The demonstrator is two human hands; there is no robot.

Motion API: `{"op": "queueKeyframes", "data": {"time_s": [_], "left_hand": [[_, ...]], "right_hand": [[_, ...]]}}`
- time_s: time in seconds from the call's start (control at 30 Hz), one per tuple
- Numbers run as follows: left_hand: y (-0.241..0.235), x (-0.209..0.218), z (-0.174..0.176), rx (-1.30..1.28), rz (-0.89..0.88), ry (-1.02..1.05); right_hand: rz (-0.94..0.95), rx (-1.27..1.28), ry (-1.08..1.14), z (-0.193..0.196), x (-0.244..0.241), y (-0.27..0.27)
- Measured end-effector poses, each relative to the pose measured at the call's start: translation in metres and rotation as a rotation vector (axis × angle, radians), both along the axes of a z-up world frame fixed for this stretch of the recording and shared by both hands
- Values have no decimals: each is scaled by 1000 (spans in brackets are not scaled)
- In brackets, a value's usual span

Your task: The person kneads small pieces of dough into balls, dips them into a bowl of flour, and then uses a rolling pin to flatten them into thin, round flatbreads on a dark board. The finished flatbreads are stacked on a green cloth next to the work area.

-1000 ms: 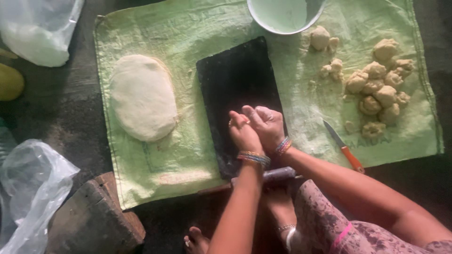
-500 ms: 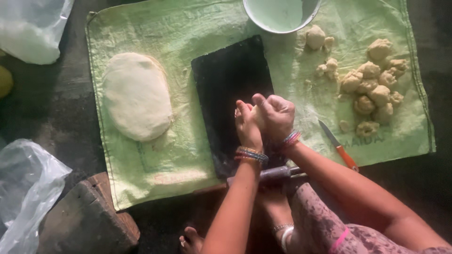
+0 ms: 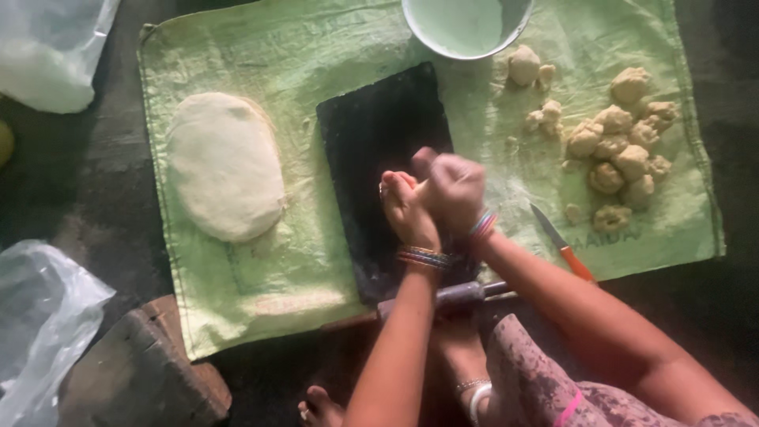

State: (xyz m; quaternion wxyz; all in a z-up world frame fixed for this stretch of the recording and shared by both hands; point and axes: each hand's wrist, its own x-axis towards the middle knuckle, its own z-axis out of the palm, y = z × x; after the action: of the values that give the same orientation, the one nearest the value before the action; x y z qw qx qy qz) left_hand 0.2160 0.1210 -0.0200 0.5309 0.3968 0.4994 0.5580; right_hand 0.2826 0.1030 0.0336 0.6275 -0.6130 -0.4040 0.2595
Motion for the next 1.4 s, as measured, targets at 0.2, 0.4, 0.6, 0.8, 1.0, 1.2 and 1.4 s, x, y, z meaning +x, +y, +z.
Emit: {"op": "queueKeyframes", "data": {"time_s": [0.2,0.4,0.6,0.8,1.0,1.2,1.4], "left_hand": [[27,-21,7,-424,2,-392],[3,-2,12,-295,-119,-101],[17,-12,4,-308,-65,-174],[6,-1,27,-390,-6,-156],[15,-8,46,-250,-86,-117],[14,-1,35,-33,-4,206],[34,-7,19,-269,-84,-350]], "right_hand": [[-23,-24,-50,24,-31,-21],[-143,-134,51,12,-10,-12],[-90,-33,-175,22,-25,-23],[-76,-109,134,23,-16,-16],[-96,73,4,16,-18,-14],[-78,-69,41,7,-4,-6],[-113,64,203,12,-15,-8]]}}
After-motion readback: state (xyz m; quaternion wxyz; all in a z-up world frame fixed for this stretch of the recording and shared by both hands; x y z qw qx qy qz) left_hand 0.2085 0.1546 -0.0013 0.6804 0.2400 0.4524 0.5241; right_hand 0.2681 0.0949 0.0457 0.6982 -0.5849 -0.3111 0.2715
